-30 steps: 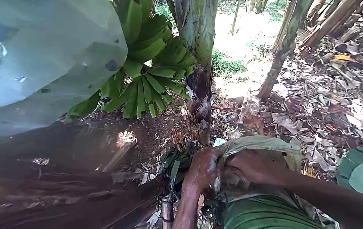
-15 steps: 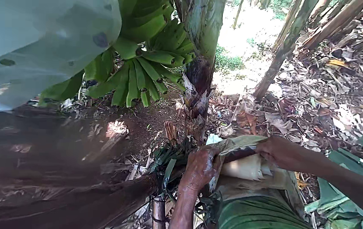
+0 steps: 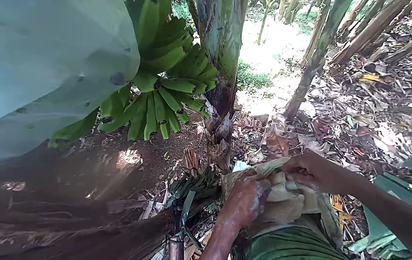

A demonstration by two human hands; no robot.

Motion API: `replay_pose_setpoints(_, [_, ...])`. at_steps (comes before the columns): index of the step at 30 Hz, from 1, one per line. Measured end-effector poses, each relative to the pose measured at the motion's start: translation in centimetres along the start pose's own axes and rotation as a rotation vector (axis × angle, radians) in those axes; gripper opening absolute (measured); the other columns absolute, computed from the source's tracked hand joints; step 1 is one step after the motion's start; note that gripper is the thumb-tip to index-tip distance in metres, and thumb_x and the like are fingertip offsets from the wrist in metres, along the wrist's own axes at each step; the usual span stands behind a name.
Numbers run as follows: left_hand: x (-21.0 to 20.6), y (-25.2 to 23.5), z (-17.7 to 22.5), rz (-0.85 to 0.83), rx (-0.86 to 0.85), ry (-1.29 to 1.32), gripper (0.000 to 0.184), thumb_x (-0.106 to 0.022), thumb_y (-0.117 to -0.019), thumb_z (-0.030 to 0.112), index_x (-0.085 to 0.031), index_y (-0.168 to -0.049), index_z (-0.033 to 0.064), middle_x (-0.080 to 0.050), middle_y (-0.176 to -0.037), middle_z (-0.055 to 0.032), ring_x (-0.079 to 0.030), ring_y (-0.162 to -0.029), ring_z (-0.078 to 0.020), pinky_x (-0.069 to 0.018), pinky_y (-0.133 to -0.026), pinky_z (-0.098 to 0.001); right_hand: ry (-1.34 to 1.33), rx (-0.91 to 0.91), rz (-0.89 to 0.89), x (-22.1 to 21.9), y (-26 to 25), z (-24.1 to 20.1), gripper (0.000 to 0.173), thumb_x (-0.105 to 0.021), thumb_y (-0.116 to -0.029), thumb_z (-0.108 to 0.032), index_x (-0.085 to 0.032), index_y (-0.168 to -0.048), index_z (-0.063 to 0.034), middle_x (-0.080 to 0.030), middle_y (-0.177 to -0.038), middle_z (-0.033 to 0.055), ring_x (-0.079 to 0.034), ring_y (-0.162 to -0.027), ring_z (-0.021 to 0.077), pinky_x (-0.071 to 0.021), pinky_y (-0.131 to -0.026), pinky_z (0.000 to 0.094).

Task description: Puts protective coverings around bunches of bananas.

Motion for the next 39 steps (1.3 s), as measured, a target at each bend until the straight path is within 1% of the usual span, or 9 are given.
replay_pose_setpoints(3, [1.3, 0.6, -1.2, 0.126, -0.068, 0.184, 0.02, -0.06, -0.1002, 0.018, -0.077, -0.102, 0.0093, -0.074, -0.101, -0.006, -0.067, -0.106, -0.0207, -0.0528, -0.098, -0.0396, 0.033, 0.1, 0.069, 0.6, 1.5, -2.7, 0.028, -0.068, -0.0966, -0.039, -0.074, -0.107, -0.0143, -0.069, -0.1, 0.002, -0.067, -0.087, 0.0127, -0.0591, -0.08, 0.0355])
replay_pose_setpoints(7, [3.1, 1.2, -0.8, 0.194, -0.136, 0.374, 0.017, -0.062, -0.0998, 0.015, -0.076, -0.101, 0.0066, -0.073, -0.096, -0.0049, -0.067, -0.098, -0.0138, -0.0536, -0.092, -0.0336, 0.089, 0.066, -0.111, -1.4, 2.4, -3.4, 0.024, -0.072, -0.0941, -0.038, -0.07, -0.101, -0.0149, -0.07, -0.089, 0.0023, -0.068, -0.081, 0.02, -0.0569, -0.077, 0.0499])
replay_pose_setpoints(12, [5.3, -0.1, 0.4, 0.262, -0.197, 0.612, 0.015, -0.062, -0.1001, 0.01, -0.073, -0.102, 0.0002, -0.072, -0.094, -0.0056, -0.068, -0.086, -0.0087, -0.0578, -0.08, -0.0277, 0.13, 0.191, 0.1, 1.9, 3.5, -6.1, 0.035, -0.061, -0.0993, -0.048, -0.066, -0.086, -0.0153, -0.063, -0.072, -0.0014, -0.062, -0.065, 0.0126, -0.0534, -0.06, 0.0385])
replay_pose_setpoints(15, [5.3, -1.5, 0.2, 0.324, -0.094, 0.416, 0.017, -0.062, -0.1004, 0.016, -0.073, -0.1, 0.0036, -0.072, -0.088, -0.0031, -0.067, -0.08, -0.0068, -0.0573, -0.076, -0.0258, 0.147, 0.17, 0.115, 2.2, 2.5, -4.9, 0.037, -0.054, -0.103, -0.038, -0.059, -0.078, -0.0119, -0.053, -0.064, 0.0019, -0.055, -0.059, 0.0174, -0.0453, -0.057, 0.0421])
replay_pose_setpoints(19, [5.7, 0.1, 2.5, 0.519, -0.093, 0.046, 0.016, -0.069, -0.0949, 0.027, -0.076, -0.106, 0.0187, -0.07, -0.112, -0.0042, -0.067, -0.102, -0.015, -0.0586, -0.086, -0.0342, 0.057, 0.1, 0.082, 2.6, 2.1, -2.5, 0.036, -0.053, -0.1049, -0.037, -0.064, -0.086, -0.0089, -0.056, -0.068, 0.0038, -0.057, -0.066, 0.0194, -0.0469, -0.067, 0.046])
replay_pose_setpoints(22, [3.8, 0.8, 5.6, 0.432, -0.212, -0.168, 0.028, -0.067, -0.0951, 0.041, -0.073, -0.123, 0.038, -0.065, -0.128, -0.0072, -0.062, -0.112, -0.0243, -0.0544, -0.091, -0.04, 0.017, 0.122, 0.061, 1.9, 2.4, -2.7, 0.031, -0.052, -0.105, -0.031, -0.066, -0.089, -0.0084, -0.06, -0.073, 0.0039, -0.06, -0.068, 0.0177, -0.0499, -0.067, 0.0428])
replay_pose_setpoints(26, [2.6, 1.0, 5.9, 0.383, -0.207, -0.321, 0.015, -0.068, -0.0946, 0.03, -0.078, -0.106, 0.0289, -0.067, -0.124, -0.0081, -0.063, -0.109, -0.0273, -0.0544, -0.09, -0.0405, 0.045, 0.153, -0.007, 0.9, 2.3, -3.5, 0.028, -0.059, -0.102, -0.029, -0.064, -0.086, -0.0069, -0.061, -0.077, 0.0063, -0.06, -0.072, 0.0198, -0.0506, -0.069, 0.0424])
replay_pose_setpoints(34, [8.5, 3.7, 0.6, 0.465, -0.203, 0.47, 0.01, -0.067, -0.0986, 0.018, -0.072, -0.096, 0.0094, -0.064, -0.114, -0.0072, -0.061, -0.11, -0.0145, -0.0547, -0.094, -0.0296, 0.032, 0.221, -0.003, -1.4, 3.6, -7.0, 0.018, -0.066, -0.0982, -0.025, -0.067, -0.09, -0.0089, -0.065, -0.076, 0.0062, -0.064, -0.07, 0.0221, -0.0536, -0.064, 0.0463])
replay_pose_setpoints(39, [11.9, 2.1, 1.3, 0.64, -0.381, 0.857, 0.008, -0.063, -0.0992, 0.012, -0.068, -0.105, 0.0103, -0.067, -0.104, 0.0011, -0.064, -0.099, -0.008, -0.0542, -0.087, -0.0257, 0.075, 0.329, -0.079, -3.9, 3.3, -9.9, 0.011, -0.064, -0.0988, -0.019, -0.07, -0.097, -0.01, -0.066, -0.1, 0.0078, -0.065, -0.097, 0.025, -0.0548, -0.086, 0.0446])
Point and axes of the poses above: each hand's wrist, its own y-axis away from the middle knuckle, its own x-axis out of the back of the hand, z = x × y, the point moved 10 cm from there along -y, towards the middle knuckle
